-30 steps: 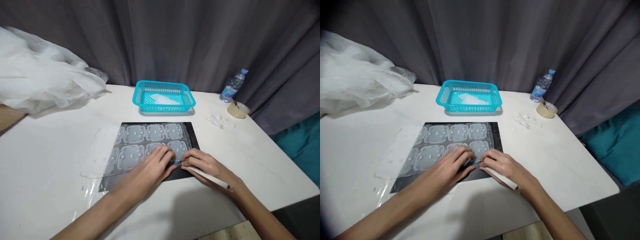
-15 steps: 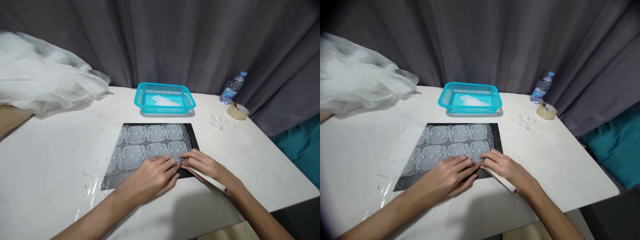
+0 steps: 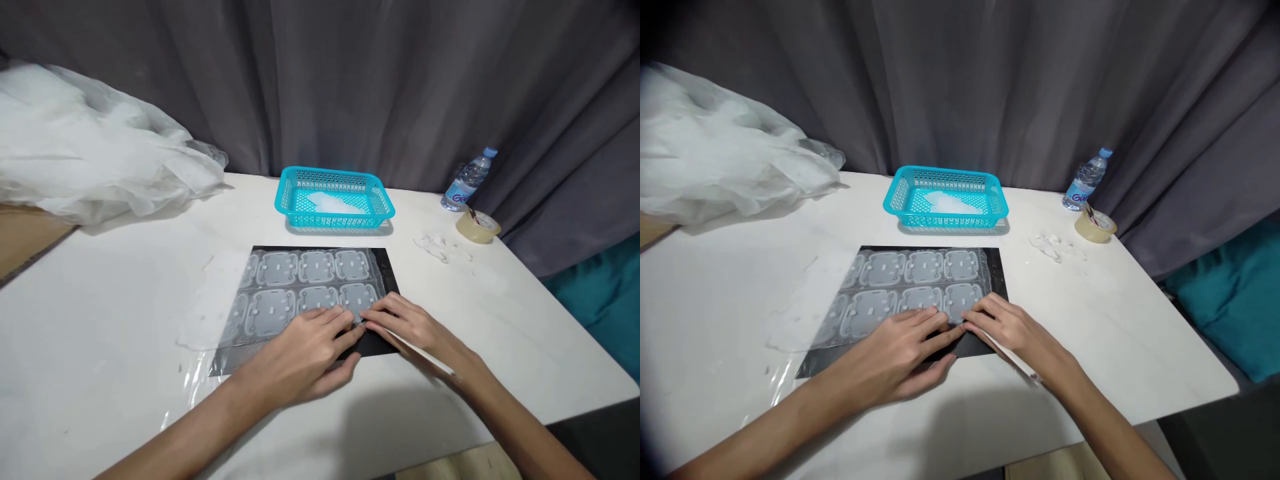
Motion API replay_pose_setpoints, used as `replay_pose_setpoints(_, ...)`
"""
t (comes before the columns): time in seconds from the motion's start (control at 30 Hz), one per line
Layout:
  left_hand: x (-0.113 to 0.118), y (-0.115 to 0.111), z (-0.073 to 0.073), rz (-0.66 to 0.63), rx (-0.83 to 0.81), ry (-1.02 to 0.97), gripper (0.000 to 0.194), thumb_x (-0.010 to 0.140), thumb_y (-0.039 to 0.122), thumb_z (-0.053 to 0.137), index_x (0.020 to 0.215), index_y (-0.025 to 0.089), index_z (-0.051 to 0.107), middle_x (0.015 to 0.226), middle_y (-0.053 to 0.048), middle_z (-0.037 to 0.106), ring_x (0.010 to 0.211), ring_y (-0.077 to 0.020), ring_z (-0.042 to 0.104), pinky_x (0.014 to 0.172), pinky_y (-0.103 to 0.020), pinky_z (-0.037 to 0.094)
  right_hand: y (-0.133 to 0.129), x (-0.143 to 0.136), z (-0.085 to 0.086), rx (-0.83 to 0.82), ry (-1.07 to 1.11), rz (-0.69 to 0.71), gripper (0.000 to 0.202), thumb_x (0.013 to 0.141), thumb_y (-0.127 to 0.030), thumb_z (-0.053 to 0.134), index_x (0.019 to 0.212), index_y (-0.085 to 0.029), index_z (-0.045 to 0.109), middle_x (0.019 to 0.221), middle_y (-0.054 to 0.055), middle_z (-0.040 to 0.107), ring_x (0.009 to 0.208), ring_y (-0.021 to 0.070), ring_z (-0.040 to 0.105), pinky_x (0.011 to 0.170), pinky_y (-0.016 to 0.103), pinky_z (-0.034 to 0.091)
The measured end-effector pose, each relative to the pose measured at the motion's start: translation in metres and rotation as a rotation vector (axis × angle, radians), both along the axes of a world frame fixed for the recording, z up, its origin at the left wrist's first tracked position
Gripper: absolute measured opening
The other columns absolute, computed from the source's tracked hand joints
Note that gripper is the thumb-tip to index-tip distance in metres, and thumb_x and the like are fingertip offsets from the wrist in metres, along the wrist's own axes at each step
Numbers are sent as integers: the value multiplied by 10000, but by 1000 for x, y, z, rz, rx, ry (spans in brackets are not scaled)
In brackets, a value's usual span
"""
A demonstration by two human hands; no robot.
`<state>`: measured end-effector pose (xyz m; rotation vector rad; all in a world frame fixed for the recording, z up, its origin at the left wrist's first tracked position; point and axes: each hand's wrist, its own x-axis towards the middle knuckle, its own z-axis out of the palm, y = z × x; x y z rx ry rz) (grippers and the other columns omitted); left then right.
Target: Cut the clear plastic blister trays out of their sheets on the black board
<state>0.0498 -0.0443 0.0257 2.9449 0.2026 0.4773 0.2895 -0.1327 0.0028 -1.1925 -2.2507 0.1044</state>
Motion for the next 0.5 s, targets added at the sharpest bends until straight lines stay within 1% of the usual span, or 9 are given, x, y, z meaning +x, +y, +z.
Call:
replay_pose_setpoints(0.13,0,-1,1,3,-4,11,283,1008,249,522,1237,141,647,1025,-95,691,941,-262,706,840,-409,594,0,-2,8,-222,223,-16,250,1097,-180,502,1290,-219,656,1122,94,675,1051,208,649,924,358,565)
replay_pose_setpoints(0.2,0,-1,1,7,-17,22,283,1006,247,519,1243,150,640,1030,-90,684,937,-256,702,862,-413,589,0,-2,11,-298,285,-36,240,1106,-207,495,1255,-239,680,1136,78,678,1069,196,656,957,350,549)
replay_pose_setpoints(0.33,0,0,1,9,-39,42,299,1004,245,518,1266,156,632,1039,-87,680,925,-255,696,860,-416,583,3,0,12,-388,340,-68,229,1110,-252,503,1214,-236,707,1150,72,688,1073,188,665,967,339,535)
replay_pose_setpoints(0.5,0,1,0,4,-73,16,276,991,234,536,1234,184,657,1044,-81,683,915,-245,693,862,-396,572,9,-1,16,-422,427,-104,207,1091,-266,543,1135,-222,740,1132,71,714,1052,192,689,960,329,538)
